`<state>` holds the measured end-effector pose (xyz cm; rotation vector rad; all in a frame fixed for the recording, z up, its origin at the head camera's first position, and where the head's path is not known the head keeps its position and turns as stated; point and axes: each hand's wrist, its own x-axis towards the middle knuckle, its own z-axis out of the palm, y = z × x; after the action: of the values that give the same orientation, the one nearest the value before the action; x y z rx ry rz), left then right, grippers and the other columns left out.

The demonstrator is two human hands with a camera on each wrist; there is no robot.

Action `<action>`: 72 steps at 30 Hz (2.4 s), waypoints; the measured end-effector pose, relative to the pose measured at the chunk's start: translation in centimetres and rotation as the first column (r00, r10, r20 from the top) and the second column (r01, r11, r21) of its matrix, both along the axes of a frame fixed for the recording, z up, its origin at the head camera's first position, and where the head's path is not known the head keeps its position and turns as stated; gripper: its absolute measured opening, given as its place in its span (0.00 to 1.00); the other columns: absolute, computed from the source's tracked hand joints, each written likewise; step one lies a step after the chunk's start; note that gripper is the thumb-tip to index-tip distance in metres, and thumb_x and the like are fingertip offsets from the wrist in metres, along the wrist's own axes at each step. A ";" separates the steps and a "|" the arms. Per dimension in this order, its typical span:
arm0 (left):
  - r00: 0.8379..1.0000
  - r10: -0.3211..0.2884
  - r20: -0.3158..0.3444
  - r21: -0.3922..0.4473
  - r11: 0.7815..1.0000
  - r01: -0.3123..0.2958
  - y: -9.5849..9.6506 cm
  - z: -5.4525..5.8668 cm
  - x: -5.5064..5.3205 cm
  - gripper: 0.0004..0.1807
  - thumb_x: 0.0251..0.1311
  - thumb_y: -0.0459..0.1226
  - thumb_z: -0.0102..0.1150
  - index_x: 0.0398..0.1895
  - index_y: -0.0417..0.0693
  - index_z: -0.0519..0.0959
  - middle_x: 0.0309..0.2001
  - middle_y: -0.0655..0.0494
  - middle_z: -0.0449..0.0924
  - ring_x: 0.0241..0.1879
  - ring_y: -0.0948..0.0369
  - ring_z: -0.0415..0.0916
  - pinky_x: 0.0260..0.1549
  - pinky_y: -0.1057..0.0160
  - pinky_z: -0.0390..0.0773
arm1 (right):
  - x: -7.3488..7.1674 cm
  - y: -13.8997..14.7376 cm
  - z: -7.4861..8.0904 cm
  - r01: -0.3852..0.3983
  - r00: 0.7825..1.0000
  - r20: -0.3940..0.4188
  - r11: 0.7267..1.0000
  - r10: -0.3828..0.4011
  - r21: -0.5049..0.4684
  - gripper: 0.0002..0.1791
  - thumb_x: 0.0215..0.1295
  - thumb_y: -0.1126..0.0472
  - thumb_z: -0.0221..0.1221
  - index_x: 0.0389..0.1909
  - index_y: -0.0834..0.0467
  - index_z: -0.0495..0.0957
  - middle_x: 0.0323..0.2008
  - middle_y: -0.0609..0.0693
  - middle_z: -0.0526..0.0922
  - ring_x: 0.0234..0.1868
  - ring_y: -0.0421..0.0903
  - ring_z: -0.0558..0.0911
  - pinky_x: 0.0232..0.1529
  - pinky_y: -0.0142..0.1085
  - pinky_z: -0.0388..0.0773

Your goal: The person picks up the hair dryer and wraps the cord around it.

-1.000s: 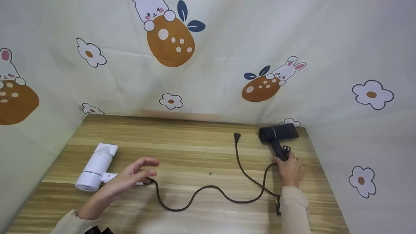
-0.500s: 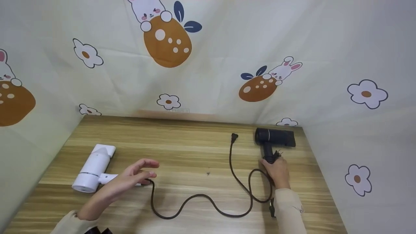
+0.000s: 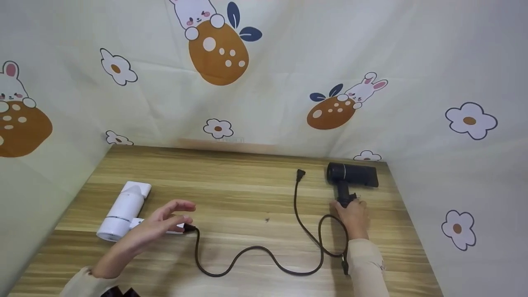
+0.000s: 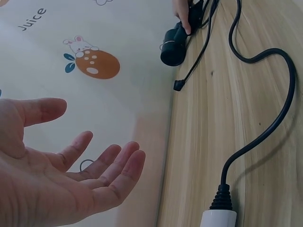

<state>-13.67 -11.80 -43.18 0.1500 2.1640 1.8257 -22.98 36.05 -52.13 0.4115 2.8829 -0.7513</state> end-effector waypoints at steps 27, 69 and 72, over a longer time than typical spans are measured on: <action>0.927 0.204 -0.314 -0.500 0.795 -0.344 -5.5 -1.8 -1.9 0.35 0.59 0.41 0.57 0.67 0.36 0.58 0.62 0.34 0.65 0.62 0.37 0.59 0.60 0.39 0.58 | 4.7 -13.0 4.2 -0.447 0.752 -0.442 0.871 0.489 0.202 0.39 0.61 0.45 0.58 0.67 0.60 0.59 0.65 0.64 0.61 0.65 0.64 0.60 0.63 0.61 0.54; 0.902 0.426 -0.068 -0.532 0.750 -0.394 -12.3 -6.7 -2.1 0.53 0.56 0.55 0.56 0.66 0.24 0.43 0.56 0.27 0.57 0.53 0.38 0.62 0.49 0.42 0.70 | 8.4 -16.4 4.1 -0.503 0.773 -0.399 0.860 0.492 0.087 0.31 0.60 0.49 0.59 0.62 0.58 0.68 0.60 0.56 0.71 0.60 0.59 0.68 0.64 0.64 0.50; 0.890 0.445 -0.096 -0.469 0.769 -0.435 -11.3 -5.8 -2.2 0.51 0.56 0.54 0.58 0.64 0.23 0.48 0.54 0.28 0.60 0.52 0.40 0.64 0.49 0.45 0.71 | 8.7 -16.9 4.6 -0.494 0.815 -0.361 0.869 0.453 -0.023 0.27 0.64 0.51 0.56 0.62 0.57 0.68 0.59 0.55 0.72 0.62 0.58 0.66 0.64 0.61 0.54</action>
<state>-15.82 -23.12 -49.01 -0.5339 2.7289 1.3952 -14.31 19.13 -47.51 -0.4998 3.0202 -0.9616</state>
